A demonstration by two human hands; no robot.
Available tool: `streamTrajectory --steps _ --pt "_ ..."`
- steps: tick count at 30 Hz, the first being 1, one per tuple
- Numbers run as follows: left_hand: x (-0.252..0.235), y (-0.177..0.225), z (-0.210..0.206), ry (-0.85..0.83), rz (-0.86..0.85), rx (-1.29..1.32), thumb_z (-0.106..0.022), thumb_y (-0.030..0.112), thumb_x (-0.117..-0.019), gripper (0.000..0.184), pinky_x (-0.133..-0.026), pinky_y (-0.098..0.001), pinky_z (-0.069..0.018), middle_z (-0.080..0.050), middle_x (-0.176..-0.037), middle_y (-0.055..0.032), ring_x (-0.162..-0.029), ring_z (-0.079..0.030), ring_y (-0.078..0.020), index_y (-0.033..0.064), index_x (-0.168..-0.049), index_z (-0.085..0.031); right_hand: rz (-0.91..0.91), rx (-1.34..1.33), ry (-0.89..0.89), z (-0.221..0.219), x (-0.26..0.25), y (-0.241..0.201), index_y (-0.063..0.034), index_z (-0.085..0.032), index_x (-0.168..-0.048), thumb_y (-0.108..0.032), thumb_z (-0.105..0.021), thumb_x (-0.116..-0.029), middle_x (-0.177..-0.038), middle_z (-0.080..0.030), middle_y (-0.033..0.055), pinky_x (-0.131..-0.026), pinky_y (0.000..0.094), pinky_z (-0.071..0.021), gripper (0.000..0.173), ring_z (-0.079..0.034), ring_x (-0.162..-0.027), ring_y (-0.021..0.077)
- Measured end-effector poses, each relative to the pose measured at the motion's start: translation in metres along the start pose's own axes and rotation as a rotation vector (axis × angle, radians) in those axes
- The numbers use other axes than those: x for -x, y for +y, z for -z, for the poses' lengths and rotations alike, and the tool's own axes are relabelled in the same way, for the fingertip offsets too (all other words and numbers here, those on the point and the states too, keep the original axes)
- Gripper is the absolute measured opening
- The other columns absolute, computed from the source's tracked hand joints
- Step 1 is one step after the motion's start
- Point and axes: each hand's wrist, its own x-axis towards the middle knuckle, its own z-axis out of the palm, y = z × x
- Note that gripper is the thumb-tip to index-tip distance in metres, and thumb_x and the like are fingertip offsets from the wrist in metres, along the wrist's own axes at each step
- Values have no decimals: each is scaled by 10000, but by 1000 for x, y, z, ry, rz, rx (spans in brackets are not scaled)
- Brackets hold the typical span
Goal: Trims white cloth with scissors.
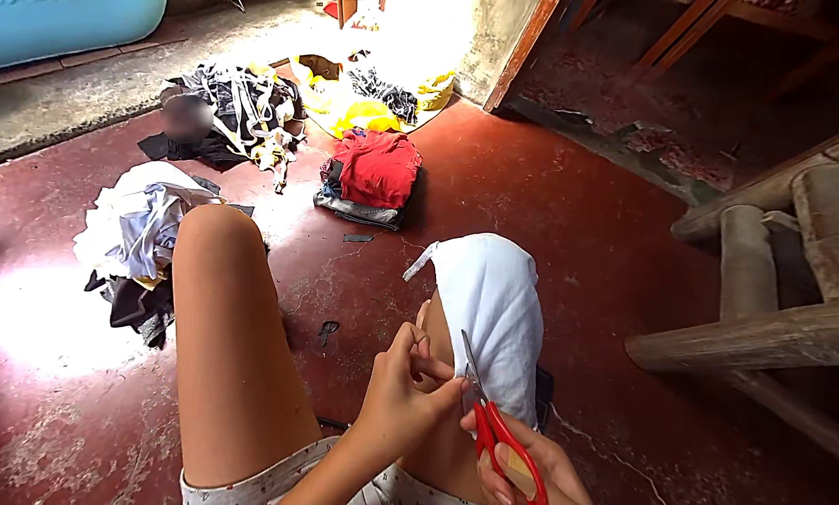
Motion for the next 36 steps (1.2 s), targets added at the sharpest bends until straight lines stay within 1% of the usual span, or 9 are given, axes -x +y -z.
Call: streamTrajectory --steps 5,8,14,16,22,25,30,33,36 --pt "1 5 -1 6 8 27 -768 93 -875 331 -719 -216 -547 -744 -814 2 -791 -719 -62 97 -1012 -466 2 -63 -83 6 -1 7 -121 -560 -1252 -418 -613 -996 -729 -577 -133 -443 168 -439 396 -551 -557 -5" --pt "2 8 -1 7 -40 6 -769 87 -870 332 -718 -209 -538 -742 -809 1 -791 -714 -54 96 -996 -463 -10 -62 -67 4 -3 5 -132 -552 -1216 -394 -622 -989 -724 -567 -135 -443 153 -419 353 -531 -553 -17" --pt "1 8 4 -14 -104 -85 -758 110 -883 298 -750 -213 -533 -750 -832 13 -817 -710 -37 93 -989 -481 25 -47 -14 -2 -2 3 -95 -590 -1211 -218 -575 -1009 -697 -580 -147 -443 156 -420 237 -529 -534 -28" --pt "1 6 4 -29 -89 -89 -759 109 -883 294 -748 -216 -543 -748 -835 11 -812 -711 -37 91 -985 -483 24 -28 12 -3 0 2 -79 -606 -1216 -141 -557 -1000 -681 -591 -143 -429 163 -422 230 -529 -516 -24" --pt "1 3 5 -60 -68 -106 -757 110 -884 279 -732 -208 -536 -753 -841 13 -799 -706 -29 87 -986 -498 15 1 40 -3 1 0 -29 -612 -1246 -38 -501 -994 -658 -597 -127 -410 164 -414 276 -521 -489 -19" --pt "1 2 5 -61 -60 -106 -753 119 -888 271 -731 -205 -527 -753 -847 6 -814 -706 -28 87 -986 -503 21 -9 13 -2 1 0 -40 -610 -1253 -64 -505 -1002 -660 -602 -134 -412 172 -440 273 -537 -490 -14" --pt "1 4 5 -65 -72 -102 -755 110 -882 274 -706 -187 -515 -757 -850 10 -806 -704 -15 92 -978 -499 37 -65 -76 3 -4 5 -102 -575 -1263 -367 -602 -1012 -701 -592 -134 -422 184 -464 366 -561 -526 0" --pt "1 1 6 -65 -123 -184 -743 138 -895 243 -700 -204 -518 -744 -843 13 -784 -687 -21 76 -972 -520 29 -45 -58 1 -7 1 -97 -582 -1240 -321 -600 -1010 -693 -583 -139 -422 183 -459 321 -552 -518 -4" --pt "2 -2 6 -39 -238 -399 -726 165 -905 206 -692 -337 -524 -695 -790 -14 -723 -657 -113 47 -958 -565 2 -36 -2 -3 -10 -3 -74 -595 -1213 -185 -507 -1017 -655 -554 -133 -405 175 -432 241 -516 -483 -8"
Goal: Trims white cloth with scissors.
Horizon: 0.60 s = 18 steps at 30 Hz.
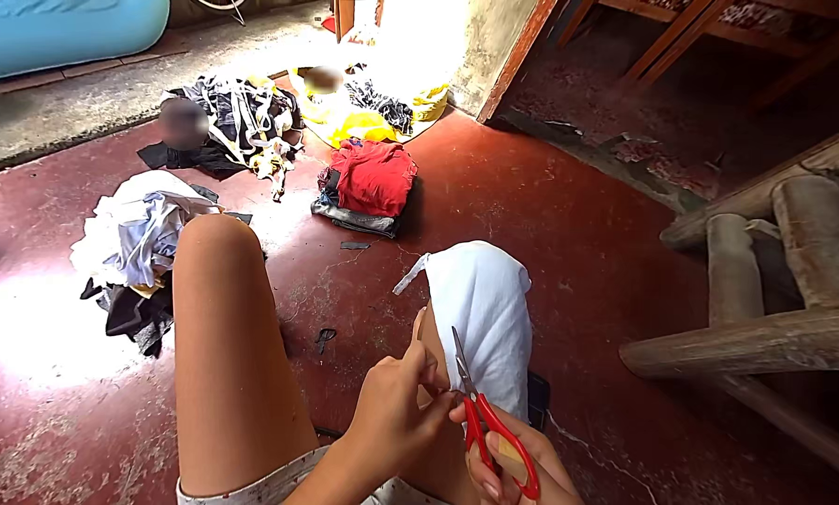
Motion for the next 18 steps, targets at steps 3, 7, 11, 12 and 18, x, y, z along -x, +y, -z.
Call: streamTrajectory --steps 3,7,11,12,18 --pt "0 1 0 20 -53 -90 -725 145 -893 180 -703 -359 -518 -699 -777 -11 -717 -663 -126 63 -933 -570 -13 10 38 -3 -2 -4 -71 -617 -1192 -107 -494 -996 -638 -569 -125 -399 171 -419 235 -510 -469 -10" --pt "1 -2 -2 8 5 54 -702 174 -941 203 -712 -302 -572 -715 -827 -13 -768 -695 -95 40 -1012 -567 5 64 52 -5 2 -4 -52 -611 -1210 -65 -536 -978 -648 -591 -123 -403 174 -426 245 -522 -477 -9" --pt "2 3 -6 42 143 187 -727 222 -924 457 -778 -264 -595 -748 -897 -1 -828 -718 -75 -1 -1274 -536 27 59 42 -6 7 -3 -59 -602 -1217 -58 -524 -984 -658 -602 -128 -406 173 -435 247 -537 -486 -13" --pt "1 4 -6 44 176 221 -740 241 -920 514 -793 -258 -596 -753 -922 0 -845 -719 -71 -3 -1320 -529 29 52 38 -6 8 -4 -61 -602 -1218 -61 -525 -985 -660 -604 -127 -407 172 -436 245 -541 -490 -13" --pt "-12 11 5 -49 361 409 -746 265 -912 322 -802 -223 -562 -729 -1035 -11 -951 -681 -54 32 -1133 -729 27 63 29 -7 9 -7 -64 -592 -1227 -53 -510 -984 -663 -597 -139 -410 172 -436 256 -540 -492 -16"
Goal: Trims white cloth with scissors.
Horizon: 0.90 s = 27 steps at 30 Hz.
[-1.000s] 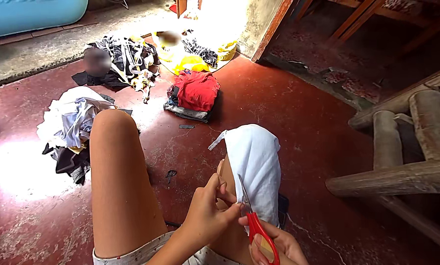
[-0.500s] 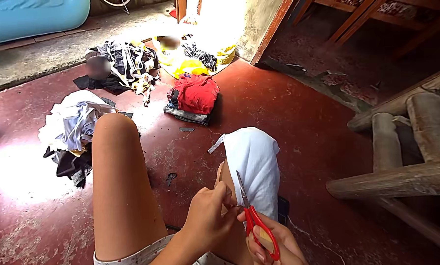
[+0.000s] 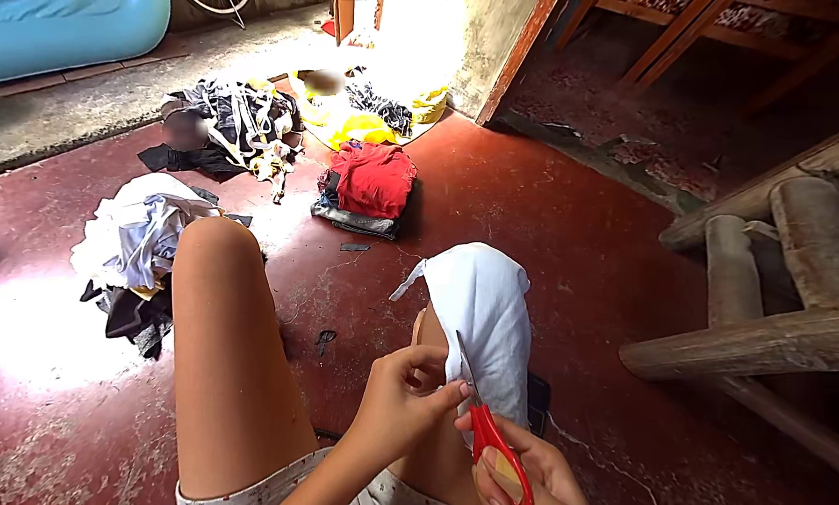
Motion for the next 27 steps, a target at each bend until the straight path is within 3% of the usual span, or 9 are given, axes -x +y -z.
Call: streamTrajectory --steps 4,8,12,18,27 --pt "-3 2 1 -8 -30 21 -722 228 -937 230 -815 -224 -564 -724 -1042 -18 -960 -672 -49 36 -1058 -757 -2 16 5 0 0 -1 -51 -592 -1225 -32 -487 -978 -662 -596 -138 -406 170 -435 269 -537 -486 -14" --pt "-3 1 -5 102 -121 46 -723 127 -921 145 -786 -226 -586 -756 -919 -19 -866 -708 -50 12 -1001 -761 -4 28 2 -1 0 -2 -62 -592 -1231 -47 -510 -983 -666 -595 -144 -406 170 -440 262 -540 -490 -17" --pt "-3 2 -9 147 -96 63 -735 99 -907 92 -737 -202 -592 -747 -822 -18 -775 -706 -38 13 -901 -769 4 24 -10 -2 -1 -1 -56 -588 -1238 -56 -514 -987 -666 -592 -144 -409 173 -442 262 -542 -494 -16" --pt "-2 2 -7 100 -67 61 -748 128 -915 122 -694 -200 -591 -737 -780 -13 -713 -693 -29 12 -880 -767 -4 7 -10 2 -3 0 -44 -577 -1256 -26 -473 -983 -697 -612 -121 -424 178 -453 293 -556 -515 -3" --pt "-5 3 -4 44 -148 -17 -738 119 -923 121 -708 -196 -602 -744 -782 -15 -717 -701 -20 8 -889 -774 -84 -72 -119 16 -12 -6 -115 -534 -1292 -197 -471 -1033 -761 -575 -116 -445 175 -458 278 -571 -579 15"
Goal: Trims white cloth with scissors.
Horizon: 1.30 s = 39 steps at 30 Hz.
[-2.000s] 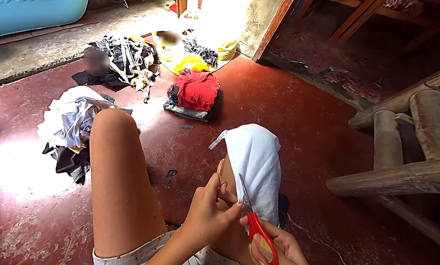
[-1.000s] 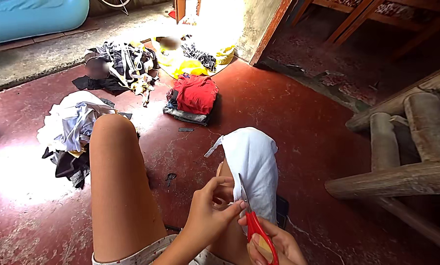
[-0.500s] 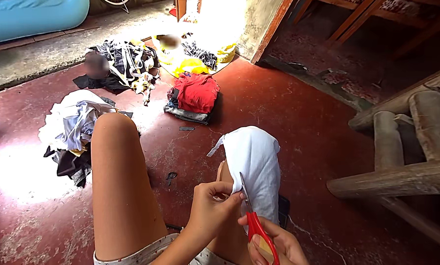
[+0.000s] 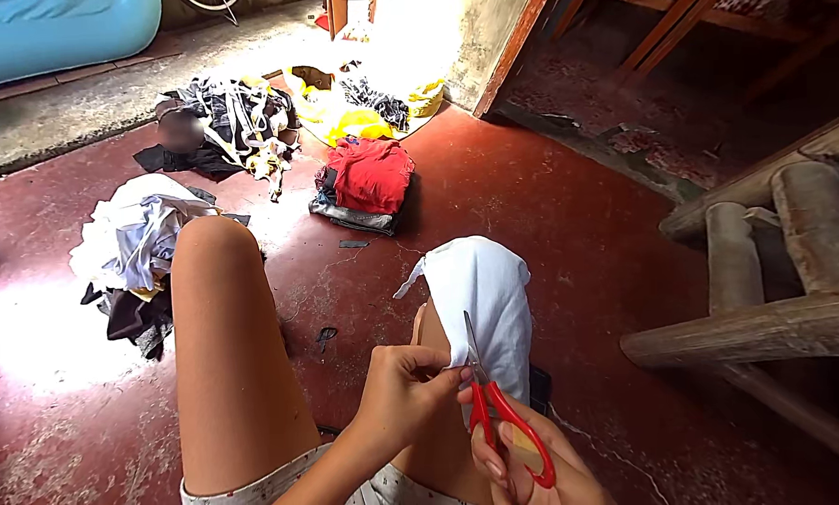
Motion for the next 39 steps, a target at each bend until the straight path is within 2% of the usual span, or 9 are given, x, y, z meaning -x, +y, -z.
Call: streamTrajectory --steps 6,10,15,19,26,30,35,39 --pt "2 -3 2 -8 -57 -22 -733 134 -934 138 -695 -202 -601 -739 -780 -20 -718 -699 -27 10 -886 -770 -69 52 -77 12 -1 -12 -138 -563 -1283 -357 -577 -1008 -757 -575 -117 -427 164 -442 352 -561 -567 7" --pt "3 -4 1 -1 -64 -28 -734 138 -935 144 -691 -193 -598 -740 -780 -15 -714 -697 -17 11 -879 -770 -158 28 -86 21 0 -24 -167 -640 -1216 -455 -632 -970 -727 -598 -114 -423 162 -442 378 -560 -539 0" --pt "3 -7 0 -1 -82 -41 -732 144 -937 154 -698 -196 -596 -742 -785 -16 -722 -696 -17 13 -864 -768 -203 -20 -103 25 -3 -31 -159 -668 -1183 -418 -603 -991 -703 -593 -105 -425 151 -437 329 -552 -522 -8" --pt "2 -6 2 -6 -85 -53 -730 138 -935 150 -707 -194 -595 -742 -788 -16 -726 -695 -12 11 -865 -769 -157 11 -82 22 -4 -27 -137 -661 -1164 -349 -552 -1020 -654 -570 -118 -407 150 -409 279 -525 -491 -14" --pt "2 -9 2 -36 -76 -77 -730 145 -933 158 -677 -178 -572 -732 -766 -13 -702 -674 1 15 -852 -769 -88 76 -6 14 4 -23 -125 -660 -1128 -176 -533 -1004 -617 -547 -131 -382 151 -384 185 -496 -457 -20" --pt "3 -9 1 -42 -34 -101 -722 158 -929 164 -692 -185 -580 -732 -771 -12 -713 -683 -3 19 -851 -763 -95 130 14 10 9 -24 -128 -647 -1141 -125 -549 -987 -617 -564 -135 -382 158 -391 182 -501 -454 -20" --pt "1 -1 3 -92 81 -28 -746 221 -912 214 -763 -225 -602 -749 -871 -18 -803 -710 -41 13 -963 -761 -76 156 30 9 12 -23 -125 -648 -1137 -90 -539 -974 -642 -602 -135 -388 162 -421 199 -533 -467 -18" --pt "-8 10 9 -153 262 190 -715 163 -926 243 -812 -239 -593 -744 -954 -24 -875 -707 -56 -15 -1090 -730 -67 157 39 8 12 -22 -123 -647 -1142 -83 -546 -970 -641 -606 -130 -387 167 -424 204 -537 -467 -12"
